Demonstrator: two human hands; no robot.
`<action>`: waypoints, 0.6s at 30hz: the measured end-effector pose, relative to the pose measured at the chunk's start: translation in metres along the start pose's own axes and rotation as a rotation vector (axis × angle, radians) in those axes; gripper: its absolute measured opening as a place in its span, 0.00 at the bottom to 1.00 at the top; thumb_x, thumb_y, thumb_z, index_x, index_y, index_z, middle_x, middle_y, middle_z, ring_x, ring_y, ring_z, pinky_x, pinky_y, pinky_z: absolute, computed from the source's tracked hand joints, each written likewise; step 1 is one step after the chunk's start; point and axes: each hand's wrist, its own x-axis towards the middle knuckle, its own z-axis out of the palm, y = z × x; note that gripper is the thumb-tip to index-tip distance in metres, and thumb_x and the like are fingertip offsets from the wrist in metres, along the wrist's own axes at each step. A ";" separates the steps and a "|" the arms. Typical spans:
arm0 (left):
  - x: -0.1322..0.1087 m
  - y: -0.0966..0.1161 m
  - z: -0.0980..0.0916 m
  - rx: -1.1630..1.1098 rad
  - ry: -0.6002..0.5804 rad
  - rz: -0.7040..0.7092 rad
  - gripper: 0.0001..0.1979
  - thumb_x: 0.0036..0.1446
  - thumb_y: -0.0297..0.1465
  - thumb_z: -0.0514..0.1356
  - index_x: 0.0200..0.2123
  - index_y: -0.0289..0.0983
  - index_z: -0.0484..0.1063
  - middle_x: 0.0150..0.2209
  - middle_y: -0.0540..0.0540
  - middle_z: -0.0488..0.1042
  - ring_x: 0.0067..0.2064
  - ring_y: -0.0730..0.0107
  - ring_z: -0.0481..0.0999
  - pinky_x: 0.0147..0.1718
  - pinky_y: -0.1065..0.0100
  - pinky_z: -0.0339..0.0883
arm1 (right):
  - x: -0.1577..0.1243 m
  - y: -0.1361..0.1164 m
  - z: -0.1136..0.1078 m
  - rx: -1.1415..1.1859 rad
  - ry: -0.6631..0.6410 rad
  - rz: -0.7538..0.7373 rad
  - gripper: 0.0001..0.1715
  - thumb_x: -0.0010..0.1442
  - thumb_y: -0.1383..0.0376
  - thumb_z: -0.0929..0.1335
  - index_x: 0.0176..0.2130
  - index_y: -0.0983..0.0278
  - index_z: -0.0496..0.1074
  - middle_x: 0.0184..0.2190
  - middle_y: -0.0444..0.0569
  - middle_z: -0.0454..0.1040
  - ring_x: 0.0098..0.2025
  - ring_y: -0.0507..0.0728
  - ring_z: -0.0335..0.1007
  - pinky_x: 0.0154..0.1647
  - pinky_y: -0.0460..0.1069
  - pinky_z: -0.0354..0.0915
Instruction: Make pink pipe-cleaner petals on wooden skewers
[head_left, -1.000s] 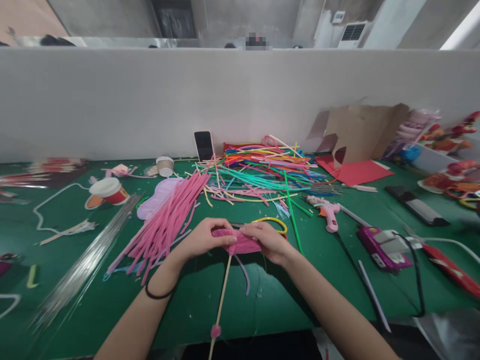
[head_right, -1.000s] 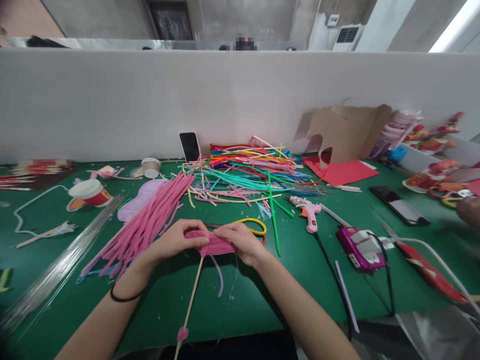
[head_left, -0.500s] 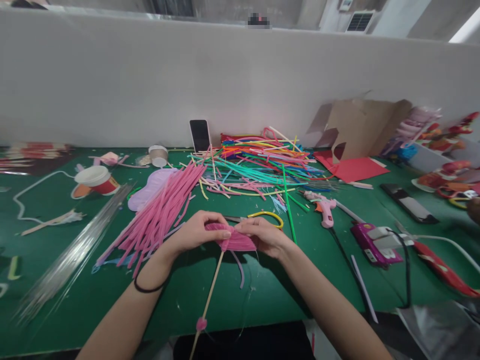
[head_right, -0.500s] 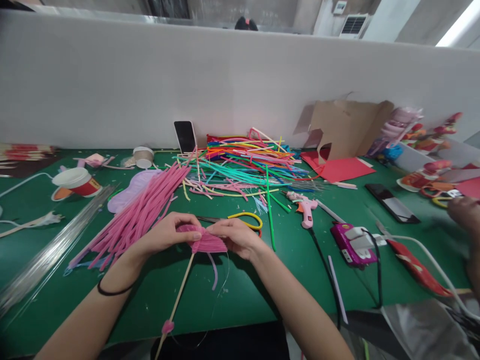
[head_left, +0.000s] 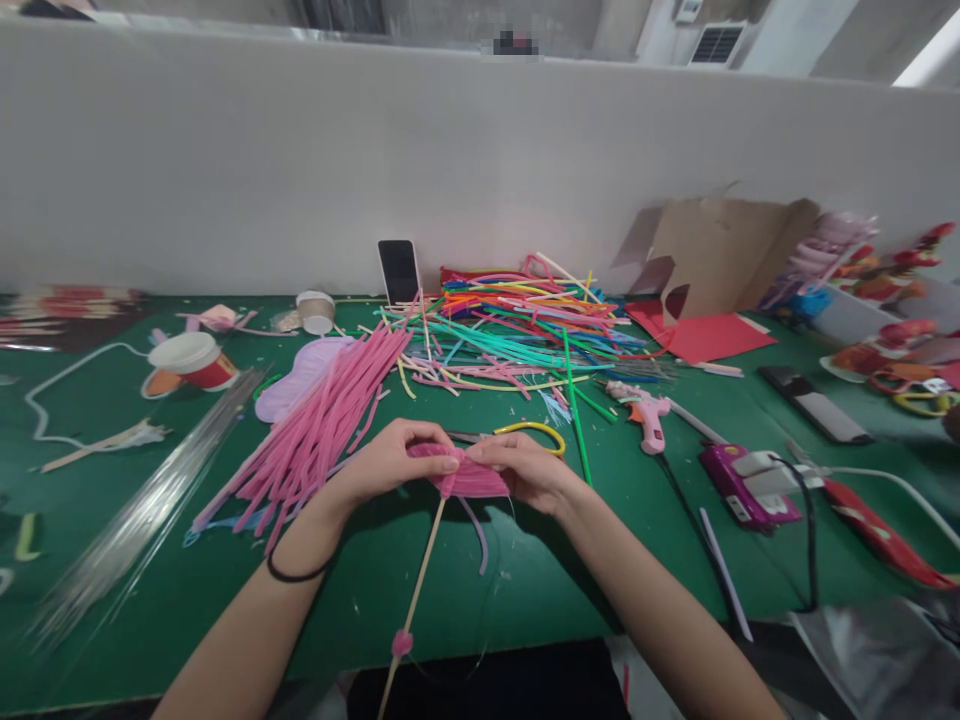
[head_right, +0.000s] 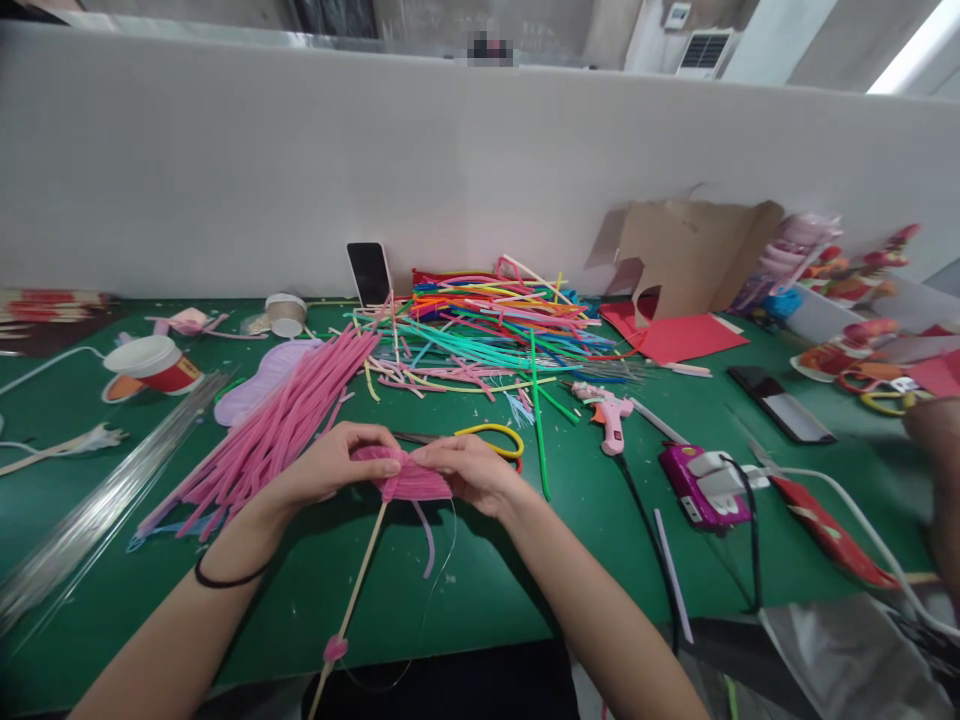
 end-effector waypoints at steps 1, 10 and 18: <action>0.000 0.000 0.000 0.006 0.000 0.003 0.13 0.49 0.40 0.66 0.32 0.35 0.78 0.28 0.48 0.77 0.31 0.68 0.74 0.32 0.70 0.69 | 0.000 0.000 -0.001 -0.002 0.003 0.002 0.14 0.44 0.62 0.78 0.32 0.67 0.79 0.23 0.44 0.76 0.25 0.48 0.68 0.30 0.45 0.61; 0.000 -0.001 0.001 -0.016 -0.023 -0.021 0.12 0.49 0.38 0.67 0.32 0.35 0.78 0.27 0.49 0.76 0.29 0.71 0.73 0.30 0.72 0.66 | 0.003 0.002 0.000 -0.034 0.044 -0.045 0.14 0.42 0.62 0.78 0.29 0.68 0.79 0.22 0.44 0.75 0.24 0.48 0.67 0.28 0.45 0.60; 0.000 0.000 0.000 -0.020 -0.023 0.001 0.11 0.52 0.37 0.65 0.33 0.35 0.78 0.28 0.51 0.76 0.31 0.71 0.72 0.32 0.72 0.66 | 0.001 0.002 0.002 -0.036 0.056 -0.055 0.10 0.47 0.62 0.76 0.30 0.66 0.80 0.18 0.40 0.70 0.21 0.45 0.60 0.25 0.43 0.55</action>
